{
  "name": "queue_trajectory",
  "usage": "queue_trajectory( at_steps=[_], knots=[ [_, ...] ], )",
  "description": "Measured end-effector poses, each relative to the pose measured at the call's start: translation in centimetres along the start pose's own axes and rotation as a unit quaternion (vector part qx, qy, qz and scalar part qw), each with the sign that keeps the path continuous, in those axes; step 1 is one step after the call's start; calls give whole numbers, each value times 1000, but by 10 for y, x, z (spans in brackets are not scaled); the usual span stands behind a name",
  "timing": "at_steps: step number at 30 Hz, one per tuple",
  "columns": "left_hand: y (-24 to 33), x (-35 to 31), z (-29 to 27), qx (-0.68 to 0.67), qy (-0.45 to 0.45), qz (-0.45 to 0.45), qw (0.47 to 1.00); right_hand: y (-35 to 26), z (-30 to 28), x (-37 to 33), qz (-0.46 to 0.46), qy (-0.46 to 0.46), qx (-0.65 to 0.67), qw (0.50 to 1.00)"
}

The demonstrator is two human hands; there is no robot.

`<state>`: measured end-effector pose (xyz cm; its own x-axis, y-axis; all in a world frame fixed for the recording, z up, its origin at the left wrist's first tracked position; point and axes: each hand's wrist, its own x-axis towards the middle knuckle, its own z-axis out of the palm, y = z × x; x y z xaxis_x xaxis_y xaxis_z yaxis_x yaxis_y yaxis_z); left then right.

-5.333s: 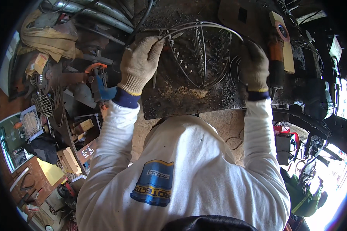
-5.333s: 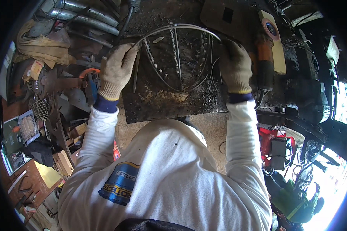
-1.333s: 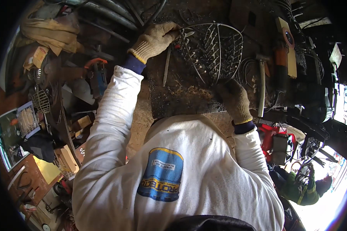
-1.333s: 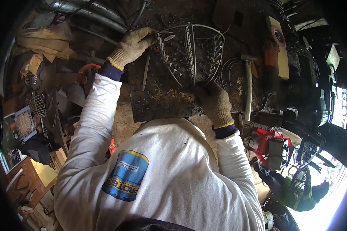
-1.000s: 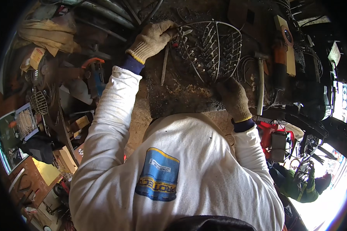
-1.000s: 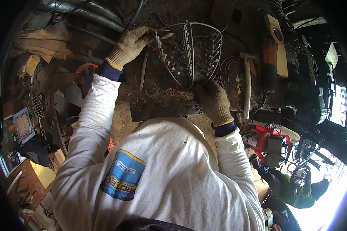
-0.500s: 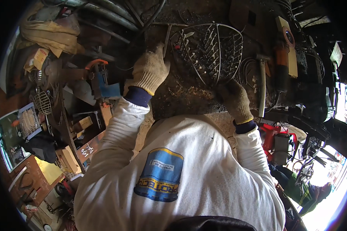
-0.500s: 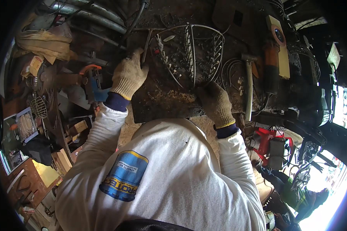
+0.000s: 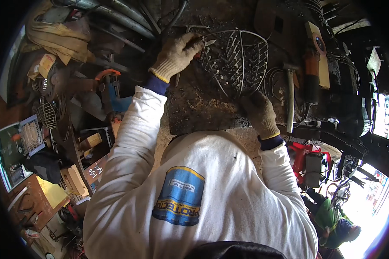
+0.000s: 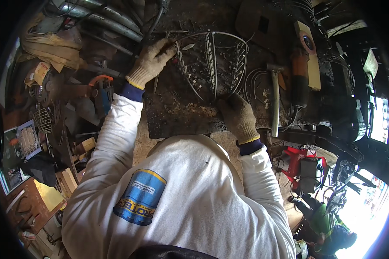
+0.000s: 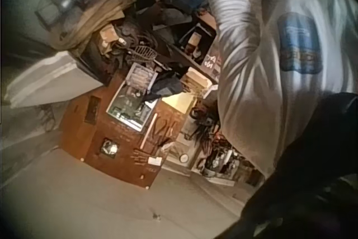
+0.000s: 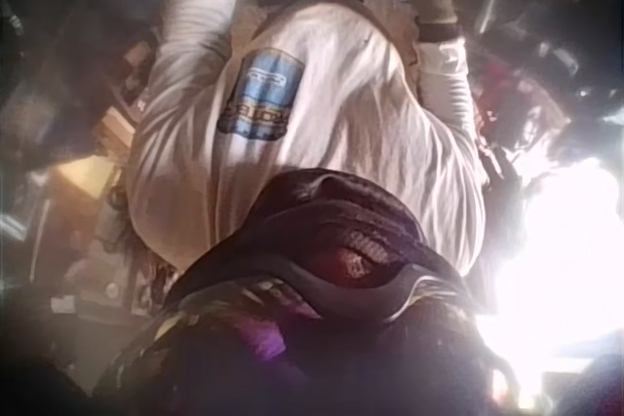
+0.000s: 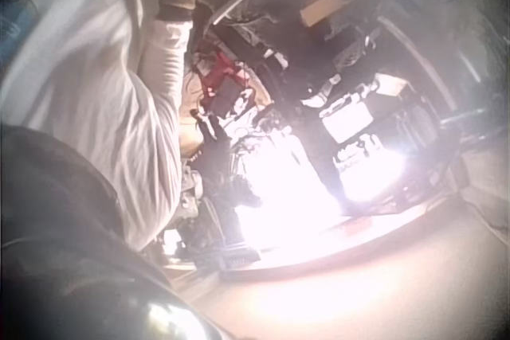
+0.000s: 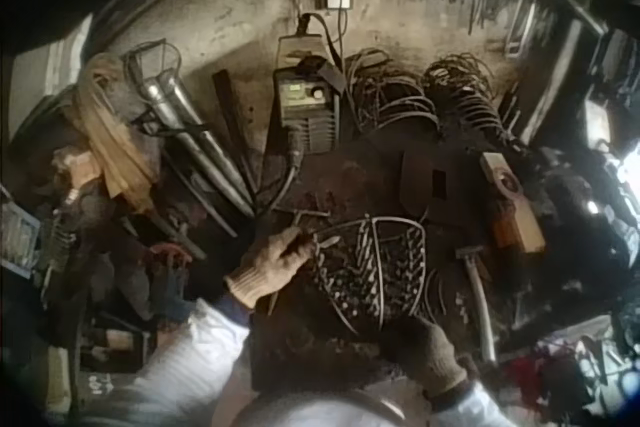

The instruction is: The person fits curved metal ribs into a circular metal frame on a workbench, using a hammer to tap the parts into place and pliers to adjust them.

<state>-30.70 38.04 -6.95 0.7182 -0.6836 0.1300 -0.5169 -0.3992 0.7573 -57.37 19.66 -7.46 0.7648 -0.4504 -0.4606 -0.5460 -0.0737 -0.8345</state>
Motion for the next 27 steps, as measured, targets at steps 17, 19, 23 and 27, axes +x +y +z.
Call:
queue_trajectory(
  at_steps=[17,19,23,27],
  knots=[
    [-17,9,11,-261,-5,-94,961,-4,1,-2,-20,1,12,1000],
    [-19,9,14,-259,0,-60,964,-7,2,-4,-26,6,15,1000],
    [-24,10,20,-292,2,-64,954,-10,2,-6,-23,3,45,999],
    [-20,10,17,-269,4,-74,960,-8,0,-3,-74,34,-70,994]
  ],
)
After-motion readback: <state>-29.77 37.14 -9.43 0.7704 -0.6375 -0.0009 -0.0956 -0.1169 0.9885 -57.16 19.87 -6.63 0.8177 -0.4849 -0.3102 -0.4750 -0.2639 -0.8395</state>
